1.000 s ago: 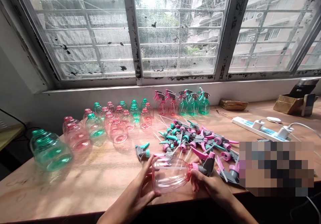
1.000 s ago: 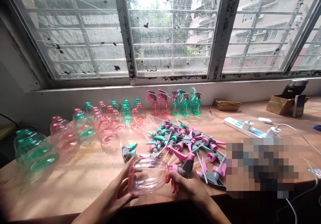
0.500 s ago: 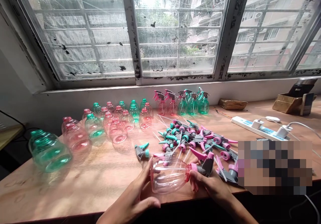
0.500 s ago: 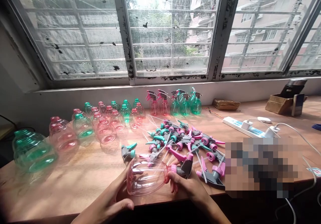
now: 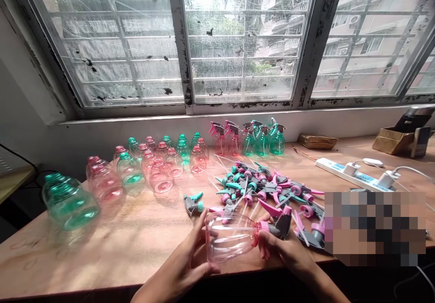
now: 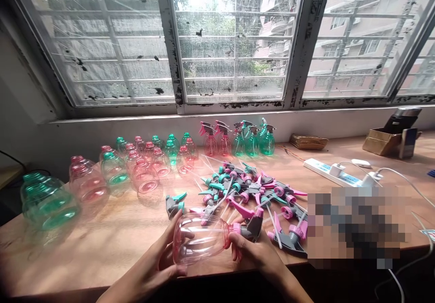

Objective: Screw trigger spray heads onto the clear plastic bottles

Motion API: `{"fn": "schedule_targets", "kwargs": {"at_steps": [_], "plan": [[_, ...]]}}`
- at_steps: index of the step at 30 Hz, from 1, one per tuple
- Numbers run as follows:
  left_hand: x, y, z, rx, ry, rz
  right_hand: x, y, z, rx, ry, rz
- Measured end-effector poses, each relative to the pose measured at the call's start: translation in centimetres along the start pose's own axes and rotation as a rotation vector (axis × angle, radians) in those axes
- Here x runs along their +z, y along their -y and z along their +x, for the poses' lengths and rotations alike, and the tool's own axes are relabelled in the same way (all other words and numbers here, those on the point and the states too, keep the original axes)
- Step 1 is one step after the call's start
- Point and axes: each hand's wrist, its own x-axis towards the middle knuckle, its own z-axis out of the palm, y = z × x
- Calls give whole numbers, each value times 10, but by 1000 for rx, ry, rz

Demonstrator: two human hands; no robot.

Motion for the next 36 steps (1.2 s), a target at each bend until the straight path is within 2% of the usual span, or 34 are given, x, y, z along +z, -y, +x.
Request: {"fn": "schedule_targets", "kwargs": {"at_steps": [8, 19, 27, 36], "plan": [[-5, 1, 0, 12, 14, 79, 2, 3, 0, 9, 16, 38], [1, 4, 3, 39, 0, 16, 4, 5, 0, 5, 15, 52], [-5, 6, 2, 41, -4, 137, 2, 2, 1, 8, 29, 58], [-4, 10, -1, 55, -53, 235, -3, 0, 0, -14, 56, -60]]}}
